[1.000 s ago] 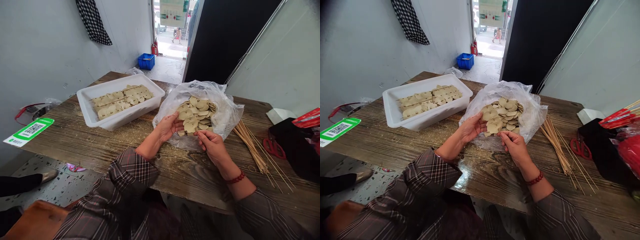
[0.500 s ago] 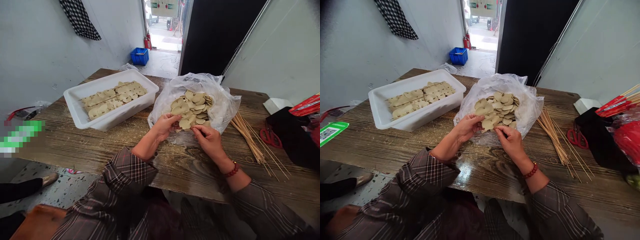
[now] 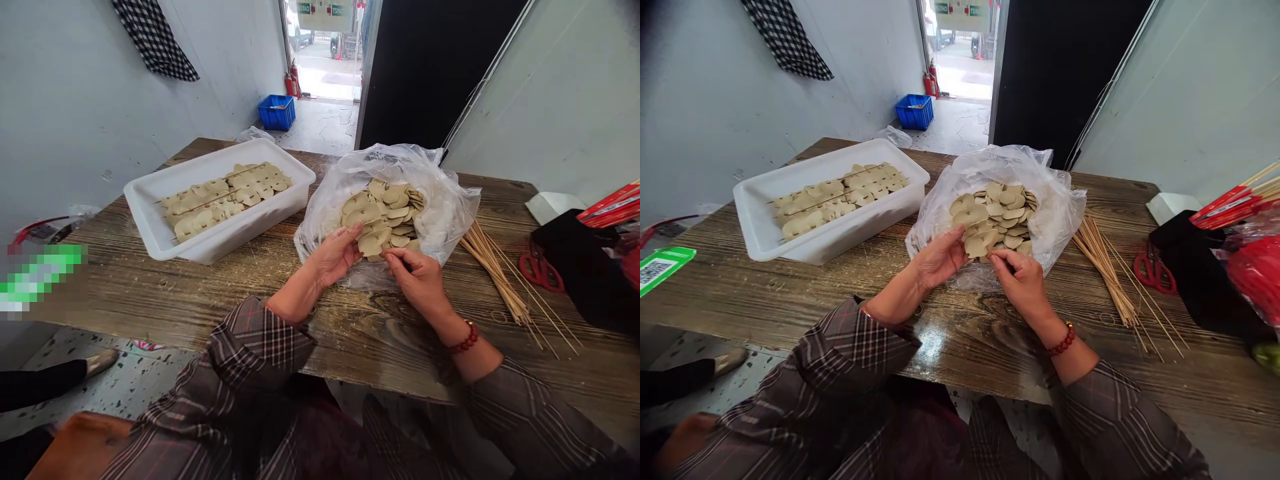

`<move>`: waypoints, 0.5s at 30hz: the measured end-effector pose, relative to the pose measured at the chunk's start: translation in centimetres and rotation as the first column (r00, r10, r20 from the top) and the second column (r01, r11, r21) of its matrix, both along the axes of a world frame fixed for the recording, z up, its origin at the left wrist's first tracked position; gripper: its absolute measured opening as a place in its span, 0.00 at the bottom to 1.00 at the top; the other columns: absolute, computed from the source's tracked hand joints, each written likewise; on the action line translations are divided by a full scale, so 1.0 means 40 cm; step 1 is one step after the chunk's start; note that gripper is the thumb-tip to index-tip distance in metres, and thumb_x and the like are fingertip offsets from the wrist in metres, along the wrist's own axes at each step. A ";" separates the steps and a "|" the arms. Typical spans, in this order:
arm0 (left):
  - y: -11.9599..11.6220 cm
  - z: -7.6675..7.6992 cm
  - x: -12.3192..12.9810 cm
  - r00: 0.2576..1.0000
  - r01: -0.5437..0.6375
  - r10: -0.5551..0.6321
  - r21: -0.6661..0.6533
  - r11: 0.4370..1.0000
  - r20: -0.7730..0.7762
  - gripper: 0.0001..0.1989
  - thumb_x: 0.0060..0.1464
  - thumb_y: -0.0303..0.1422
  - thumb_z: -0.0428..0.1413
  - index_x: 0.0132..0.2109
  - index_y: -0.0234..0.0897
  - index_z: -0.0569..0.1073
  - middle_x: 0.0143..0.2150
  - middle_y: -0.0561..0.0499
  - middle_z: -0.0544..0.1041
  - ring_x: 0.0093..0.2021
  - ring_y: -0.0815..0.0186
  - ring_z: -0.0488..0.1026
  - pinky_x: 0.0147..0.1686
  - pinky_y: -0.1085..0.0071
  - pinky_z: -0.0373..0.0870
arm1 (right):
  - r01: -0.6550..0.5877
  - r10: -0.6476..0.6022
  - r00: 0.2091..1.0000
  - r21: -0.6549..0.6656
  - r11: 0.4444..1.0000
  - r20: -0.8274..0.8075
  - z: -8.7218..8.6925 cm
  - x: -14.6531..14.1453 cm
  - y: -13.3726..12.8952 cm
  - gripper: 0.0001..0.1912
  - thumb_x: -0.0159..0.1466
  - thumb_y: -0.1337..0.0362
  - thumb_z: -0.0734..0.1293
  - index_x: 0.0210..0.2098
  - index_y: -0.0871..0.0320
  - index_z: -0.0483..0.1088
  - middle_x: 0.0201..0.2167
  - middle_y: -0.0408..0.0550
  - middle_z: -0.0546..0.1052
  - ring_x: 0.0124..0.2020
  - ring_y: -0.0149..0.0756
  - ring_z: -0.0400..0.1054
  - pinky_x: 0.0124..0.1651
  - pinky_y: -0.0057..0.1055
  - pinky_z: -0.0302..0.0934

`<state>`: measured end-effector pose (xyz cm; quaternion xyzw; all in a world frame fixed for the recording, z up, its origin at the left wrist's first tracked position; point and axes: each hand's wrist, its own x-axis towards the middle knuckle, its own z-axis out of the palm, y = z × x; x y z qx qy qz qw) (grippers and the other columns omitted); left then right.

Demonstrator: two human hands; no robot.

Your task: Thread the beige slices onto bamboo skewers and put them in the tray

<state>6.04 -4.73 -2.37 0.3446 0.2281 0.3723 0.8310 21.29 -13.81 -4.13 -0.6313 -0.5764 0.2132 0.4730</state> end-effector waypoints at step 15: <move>-0.009 -0.011 0.010 0.995 -0.103 0.102 0.056 0.993 0.020 0.16 0.44 0.31 0.67 0.42 0.31 0.80 0.46 0.42 0.81 0.46 0.60 0.78 0.45 0.68 0.73 | -0.100 0.095 0.993 -0.078 0.992 -0.066 -0.002 -0.016 -0.003 0.17 0.63 0.54 0.64 0.38 0.60 0.79 0.19 0.43 0.71 0.18 0.28 0.61 0.21 0.25 0.55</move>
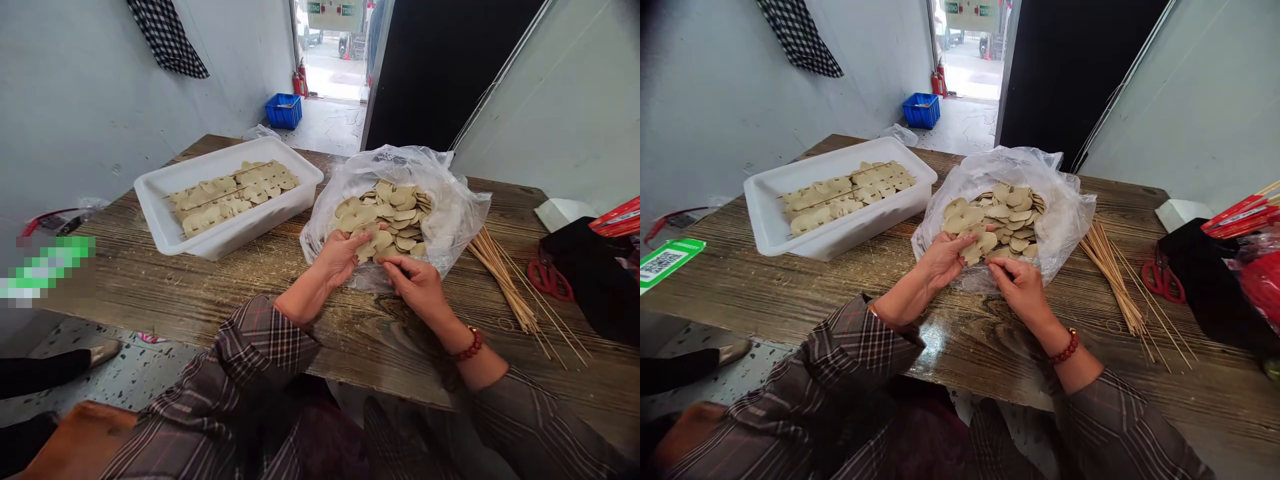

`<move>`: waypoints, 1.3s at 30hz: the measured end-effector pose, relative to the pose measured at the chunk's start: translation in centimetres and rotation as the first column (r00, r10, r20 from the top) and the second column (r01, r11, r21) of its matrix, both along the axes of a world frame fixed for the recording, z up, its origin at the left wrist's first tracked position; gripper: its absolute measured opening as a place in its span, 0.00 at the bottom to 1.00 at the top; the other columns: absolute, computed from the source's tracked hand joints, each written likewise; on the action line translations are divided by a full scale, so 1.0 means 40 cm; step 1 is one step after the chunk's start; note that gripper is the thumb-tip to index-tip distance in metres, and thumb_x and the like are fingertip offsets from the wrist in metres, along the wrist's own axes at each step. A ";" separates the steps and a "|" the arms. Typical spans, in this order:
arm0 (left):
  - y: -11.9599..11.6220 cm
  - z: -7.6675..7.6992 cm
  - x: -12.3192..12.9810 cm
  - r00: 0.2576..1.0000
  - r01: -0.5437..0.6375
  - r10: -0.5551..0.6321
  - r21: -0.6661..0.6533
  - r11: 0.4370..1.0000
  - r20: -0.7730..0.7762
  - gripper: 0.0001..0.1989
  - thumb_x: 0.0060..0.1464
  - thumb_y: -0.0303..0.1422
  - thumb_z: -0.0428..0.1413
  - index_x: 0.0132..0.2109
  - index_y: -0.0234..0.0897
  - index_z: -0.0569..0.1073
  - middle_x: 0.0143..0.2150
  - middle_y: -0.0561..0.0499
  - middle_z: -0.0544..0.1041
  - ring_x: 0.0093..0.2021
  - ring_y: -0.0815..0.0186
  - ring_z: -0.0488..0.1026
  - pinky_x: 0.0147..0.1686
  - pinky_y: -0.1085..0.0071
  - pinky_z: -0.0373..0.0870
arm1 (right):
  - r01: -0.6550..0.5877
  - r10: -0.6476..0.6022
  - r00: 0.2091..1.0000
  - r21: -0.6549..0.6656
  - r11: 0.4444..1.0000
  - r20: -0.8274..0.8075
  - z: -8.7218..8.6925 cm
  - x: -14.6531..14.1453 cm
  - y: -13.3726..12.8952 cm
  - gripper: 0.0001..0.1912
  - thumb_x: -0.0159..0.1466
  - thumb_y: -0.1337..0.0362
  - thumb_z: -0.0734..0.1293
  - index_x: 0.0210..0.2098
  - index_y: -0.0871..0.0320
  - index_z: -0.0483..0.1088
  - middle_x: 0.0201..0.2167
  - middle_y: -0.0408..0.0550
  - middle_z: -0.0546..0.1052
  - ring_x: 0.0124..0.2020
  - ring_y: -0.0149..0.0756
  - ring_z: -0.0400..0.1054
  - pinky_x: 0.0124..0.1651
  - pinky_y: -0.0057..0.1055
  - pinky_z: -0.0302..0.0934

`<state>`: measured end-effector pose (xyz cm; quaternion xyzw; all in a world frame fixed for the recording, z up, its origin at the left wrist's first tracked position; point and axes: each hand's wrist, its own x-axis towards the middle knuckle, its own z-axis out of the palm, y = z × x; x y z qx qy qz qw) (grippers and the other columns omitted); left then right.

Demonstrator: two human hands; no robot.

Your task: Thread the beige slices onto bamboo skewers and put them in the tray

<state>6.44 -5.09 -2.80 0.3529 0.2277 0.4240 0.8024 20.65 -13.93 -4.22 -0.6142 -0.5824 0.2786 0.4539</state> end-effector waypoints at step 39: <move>0.023 -0.009 -0.004 0.937 -0.199 0.230 -0.137 0.970 0.264 0.25 0.31 0.41 0.69 0.36 0.32 0.75 0.27 0.50 0.76 0.31 0.65 0.75 0.34 0.70 0.71 | -0.007 -0.037 0.927 0.116 0.993 0.373 -0.034 0.021 -0.002 0.16 0.61 0.51 0.65 0.35 0.55 0.79 0.37 0.52 0.82 0.40 0.45 0.75 0.41 0.40 0.69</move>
